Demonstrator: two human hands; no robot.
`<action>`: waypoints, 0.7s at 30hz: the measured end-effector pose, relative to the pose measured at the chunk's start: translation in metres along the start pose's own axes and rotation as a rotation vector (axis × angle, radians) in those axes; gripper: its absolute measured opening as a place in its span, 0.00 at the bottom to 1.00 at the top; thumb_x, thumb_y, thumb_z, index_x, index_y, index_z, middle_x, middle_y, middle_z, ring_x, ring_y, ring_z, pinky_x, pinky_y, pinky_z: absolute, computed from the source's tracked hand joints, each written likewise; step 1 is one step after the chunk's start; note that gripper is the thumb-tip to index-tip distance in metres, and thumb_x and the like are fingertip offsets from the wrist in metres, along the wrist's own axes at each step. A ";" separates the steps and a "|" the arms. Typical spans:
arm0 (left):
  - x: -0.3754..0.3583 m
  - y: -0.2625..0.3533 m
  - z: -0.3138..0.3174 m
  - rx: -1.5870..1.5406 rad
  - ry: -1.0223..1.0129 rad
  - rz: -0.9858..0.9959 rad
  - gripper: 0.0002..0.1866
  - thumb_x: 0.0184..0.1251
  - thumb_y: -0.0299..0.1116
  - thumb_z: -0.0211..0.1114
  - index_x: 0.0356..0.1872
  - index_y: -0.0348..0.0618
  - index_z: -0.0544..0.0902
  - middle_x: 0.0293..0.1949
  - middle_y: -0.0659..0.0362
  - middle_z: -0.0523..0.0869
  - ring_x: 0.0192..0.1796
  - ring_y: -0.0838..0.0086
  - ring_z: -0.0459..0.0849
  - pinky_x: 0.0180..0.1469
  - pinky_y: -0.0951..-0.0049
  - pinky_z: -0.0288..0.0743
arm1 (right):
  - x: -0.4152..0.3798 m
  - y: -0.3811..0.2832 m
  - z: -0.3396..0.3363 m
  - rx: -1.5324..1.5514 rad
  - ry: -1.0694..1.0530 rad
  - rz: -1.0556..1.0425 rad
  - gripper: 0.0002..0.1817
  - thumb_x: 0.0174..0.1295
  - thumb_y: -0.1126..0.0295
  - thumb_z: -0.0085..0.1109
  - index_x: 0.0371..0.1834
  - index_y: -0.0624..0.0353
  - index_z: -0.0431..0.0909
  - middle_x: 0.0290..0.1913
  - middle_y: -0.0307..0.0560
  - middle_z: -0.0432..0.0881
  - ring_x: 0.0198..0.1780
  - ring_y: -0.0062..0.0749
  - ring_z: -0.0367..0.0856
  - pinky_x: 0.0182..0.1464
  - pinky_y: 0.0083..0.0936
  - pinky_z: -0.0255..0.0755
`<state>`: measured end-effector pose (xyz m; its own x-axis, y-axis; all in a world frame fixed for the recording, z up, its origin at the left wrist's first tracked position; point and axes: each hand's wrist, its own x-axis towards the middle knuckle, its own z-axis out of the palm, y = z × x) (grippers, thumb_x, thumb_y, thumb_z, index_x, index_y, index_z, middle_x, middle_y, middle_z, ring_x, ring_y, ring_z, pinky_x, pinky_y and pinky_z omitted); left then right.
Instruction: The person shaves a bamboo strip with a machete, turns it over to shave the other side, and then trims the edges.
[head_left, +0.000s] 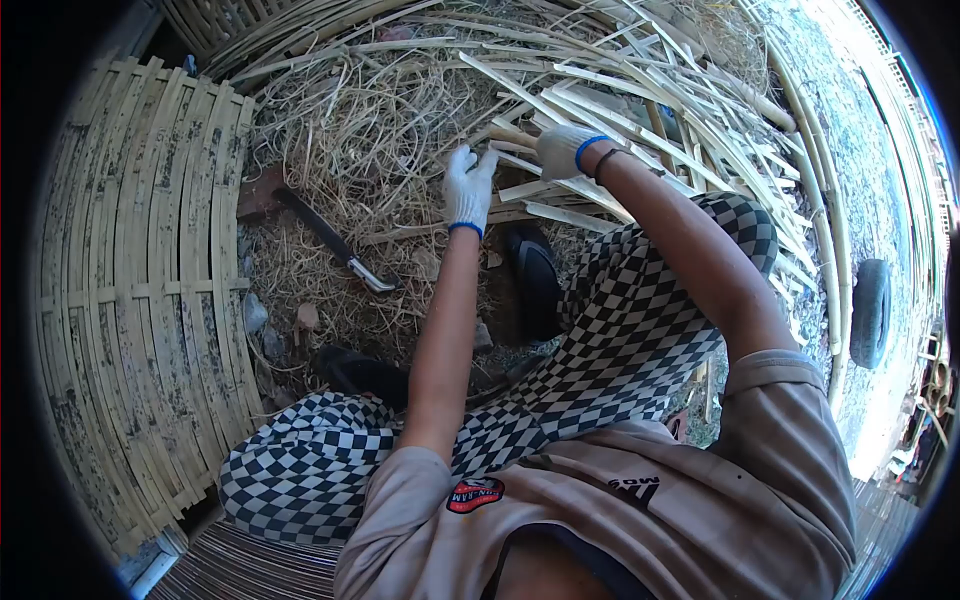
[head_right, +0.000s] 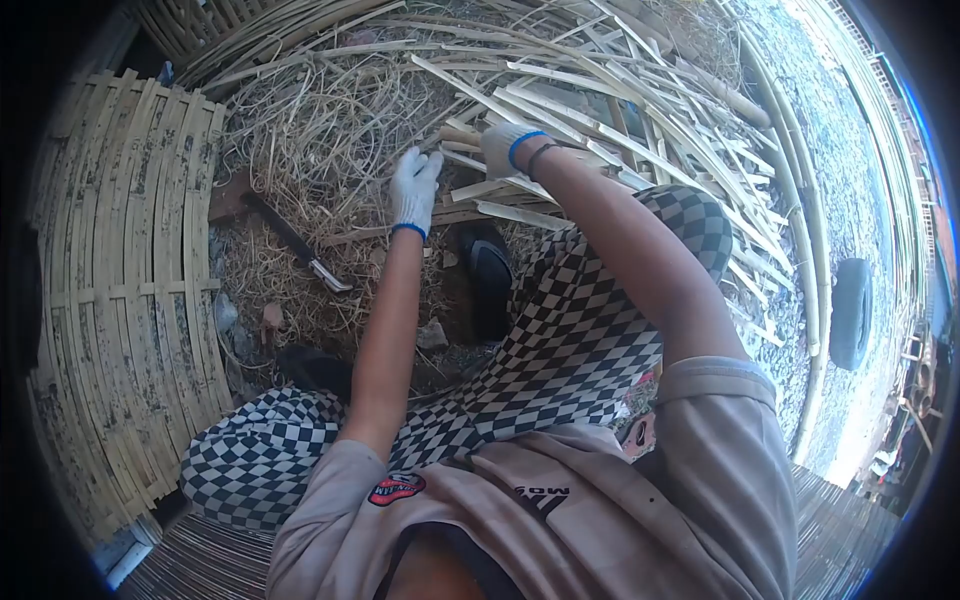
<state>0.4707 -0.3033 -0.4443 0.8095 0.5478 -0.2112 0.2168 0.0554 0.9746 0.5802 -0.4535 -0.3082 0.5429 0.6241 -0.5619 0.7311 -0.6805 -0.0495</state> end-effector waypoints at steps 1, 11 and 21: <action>-0.007 -0.010 0.004 -0.102 -0.082 -0.047 0.39 0.70 0.40 0.74 0.73 0.26 0.69 0.67 0.35 0.79 0.68 0.57 0.81 0.69 0.63 0.76 | 0.002 -0.001 0.005 0.010 0.028 0.025 0.19 0.55 0.65 0.65 0.48 0.63 0.89 0.44 0.62 0.91 0.47 0.54 0.91 0.49 0.42 0.84; -0.032 0.020 -0.011 -0.213 -0.393 -0.137 0.38 0.77 0.34 0.65 0.82 0.36 0.59 0.77 0.43 0.70 0.73 0.63 0.76 0.67 0.67 0.76 | 0.010 -0.008 0.045 0.094 0.343 0.289 0.17 0.64 0.63 0.63 0.54 0.57 0.85 0.51 0.56 0.90 0.53 0.50 0.91 0.50 0.46 0.86; -0.040 0.018 0.013 -0.310 -0.438 -0.063 0.31 0.81 0.31 0.61 0.80 0.38 0.63 0.72 0.50 0.76 0.65 0.66 0.81 0.61 0.63 0.80 | 0.011 0.004 0.038 0.108 0.308 0.285 0.16 0.64 0.62 0.63 0.51 0.55 0.88 0.50 0.57 0.90 0.54 0.51 0.90 0.52 0.45 0.84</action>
<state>0.4494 -0.3344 -0.4196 0.9662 0.1400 -0.2165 0.1547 0.3569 0.9212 0.5729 -0.4640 -0.3459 0.8266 0.4799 -0.2940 0.4957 -0.8682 -0.0234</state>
